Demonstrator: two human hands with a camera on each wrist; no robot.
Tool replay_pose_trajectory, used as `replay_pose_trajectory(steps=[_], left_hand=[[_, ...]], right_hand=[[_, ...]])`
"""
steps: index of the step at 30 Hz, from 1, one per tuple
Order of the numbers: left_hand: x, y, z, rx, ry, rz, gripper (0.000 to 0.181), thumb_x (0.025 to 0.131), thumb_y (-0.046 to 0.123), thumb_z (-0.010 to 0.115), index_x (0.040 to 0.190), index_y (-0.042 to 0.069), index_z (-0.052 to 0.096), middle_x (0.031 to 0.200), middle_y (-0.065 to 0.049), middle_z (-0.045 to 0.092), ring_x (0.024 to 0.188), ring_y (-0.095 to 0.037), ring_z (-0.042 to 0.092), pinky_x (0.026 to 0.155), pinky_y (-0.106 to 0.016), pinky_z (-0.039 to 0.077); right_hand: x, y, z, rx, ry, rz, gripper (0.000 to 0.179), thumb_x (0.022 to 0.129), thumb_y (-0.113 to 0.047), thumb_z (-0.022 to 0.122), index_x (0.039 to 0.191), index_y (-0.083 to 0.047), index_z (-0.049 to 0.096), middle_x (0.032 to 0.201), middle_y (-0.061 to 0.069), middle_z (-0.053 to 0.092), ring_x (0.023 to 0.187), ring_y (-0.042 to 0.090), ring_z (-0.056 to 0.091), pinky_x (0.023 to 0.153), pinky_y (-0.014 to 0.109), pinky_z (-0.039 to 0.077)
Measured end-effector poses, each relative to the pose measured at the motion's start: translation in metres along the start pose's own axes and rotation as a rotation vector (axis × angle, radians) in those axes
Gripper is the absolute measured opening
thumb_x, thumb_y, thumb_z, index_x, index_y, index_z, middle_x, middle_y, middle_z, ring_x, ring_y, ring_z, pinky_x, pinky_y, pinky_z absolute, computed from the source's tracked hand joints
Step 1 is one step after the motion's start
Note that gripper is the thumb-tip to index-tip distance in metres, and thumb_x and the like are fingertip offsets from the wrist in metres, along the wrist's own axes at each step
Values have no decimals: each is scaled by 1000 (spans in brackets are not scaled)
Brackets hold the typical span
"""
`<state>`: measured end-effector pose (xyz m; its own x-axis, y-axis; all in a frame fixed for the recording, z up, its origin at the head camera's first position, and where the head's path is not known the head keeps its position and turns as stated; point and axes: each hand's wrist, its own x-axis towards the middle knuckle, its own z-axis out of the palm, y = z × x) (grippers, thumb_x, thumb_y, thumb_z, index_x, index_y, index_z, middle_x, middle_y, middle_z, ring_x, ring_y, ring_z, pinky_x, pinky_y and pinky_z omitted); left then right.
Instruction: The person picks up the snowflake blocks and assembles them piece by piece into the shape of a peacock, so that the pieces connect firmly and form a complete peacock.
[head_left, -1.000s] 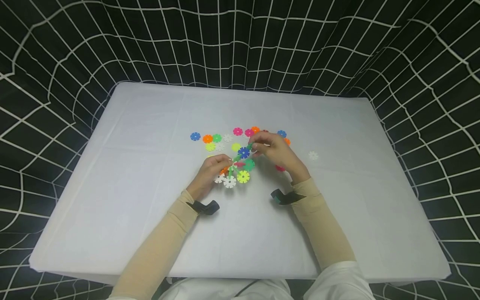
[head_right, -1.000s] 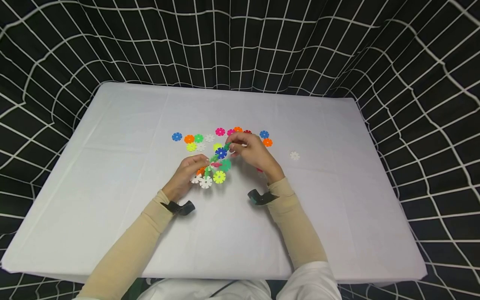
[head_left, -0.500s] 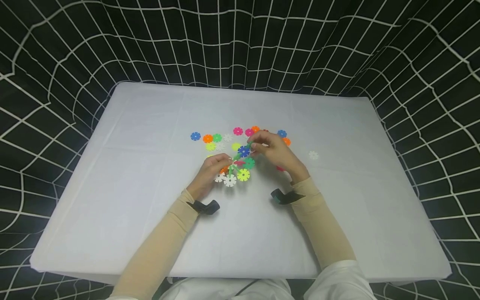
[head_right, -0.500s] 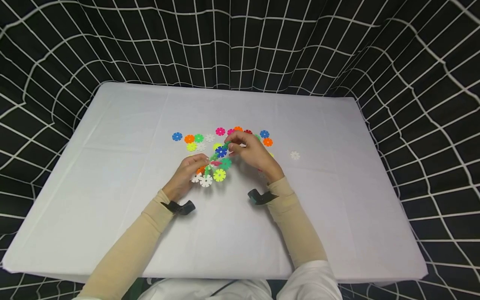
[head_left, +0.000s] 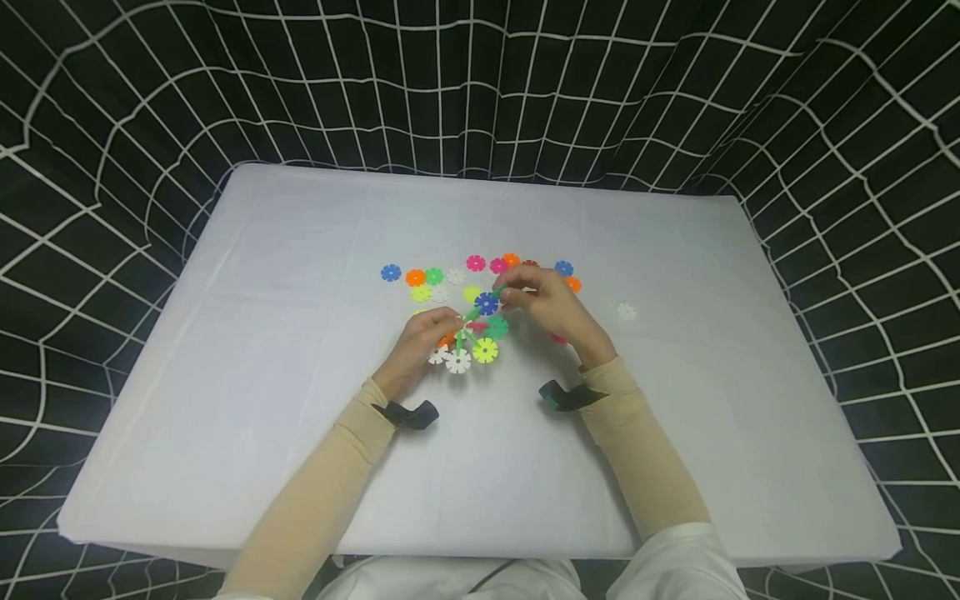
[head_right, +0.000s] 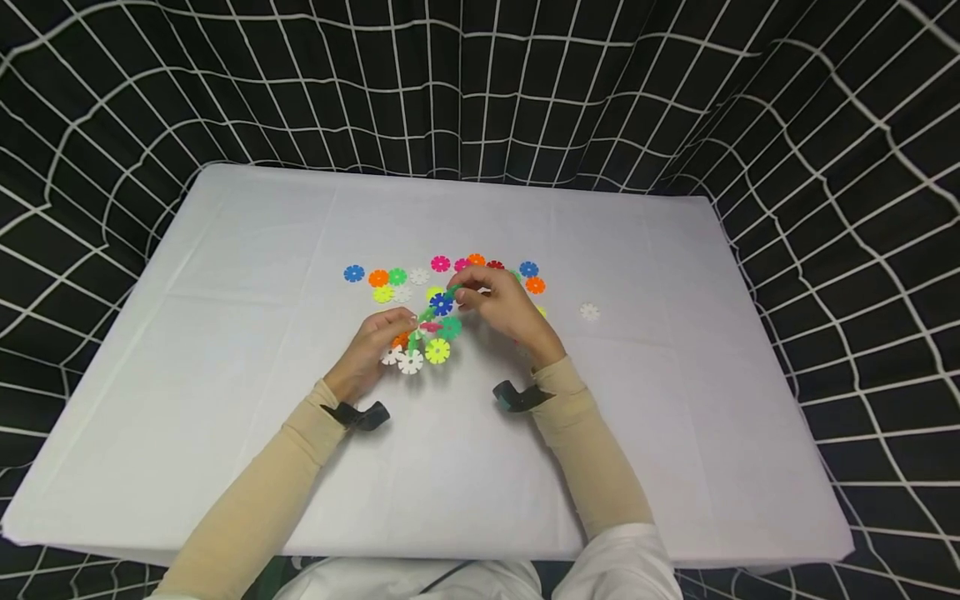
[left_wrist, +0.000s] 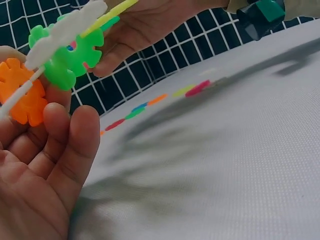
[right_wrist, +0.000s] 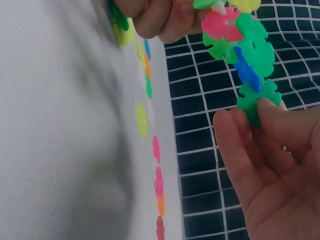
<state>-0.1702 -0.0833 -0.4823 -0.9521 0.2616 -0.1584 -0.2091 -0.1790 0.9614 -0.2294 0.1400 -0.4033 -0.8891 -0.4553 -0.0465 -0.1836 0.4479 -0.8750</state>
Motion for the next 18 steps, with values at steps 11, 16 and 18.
replay_pose_trajectory(steps=[11, 16, 18], left_hand=[[1, 0, 2, -86, 58, 50, 12, 100, 21, 58, 101, 10, 64, 94, 2, 60, 90, -11, 54, 78, -19, 47], [2, -1, 2, -147, 61, 83, 8, 101, 17, 58, 102, 12, 65, 98, 2, 60, 94, -13, 57, 86, -20, 50], [2, -1, 2, -164, 64, 93, 8, 101, 16, 58, 102, 13, 66, 100, 2, 61, 95, -13, 58, 88, -21, 50]], right_hand=[[2, 20, -9, -349, -74, 141, 31, 101, -18, 59, 131, -11, 64, 127, 12, 65, 117, 31, 58, 100, 49, 52], [4, 25, 6, -426, -242, 74, 31, 94, -24, 67, 122, -11, 64, 115, 10, 63, 107, 27, 57, 93, 43, 54], [6, 27, 13, -435, -266, 20, 28, 91, -23, 69, 115, -9, 64, 106, 11, 60, 97, 25, 54, 85, 38, 52]])
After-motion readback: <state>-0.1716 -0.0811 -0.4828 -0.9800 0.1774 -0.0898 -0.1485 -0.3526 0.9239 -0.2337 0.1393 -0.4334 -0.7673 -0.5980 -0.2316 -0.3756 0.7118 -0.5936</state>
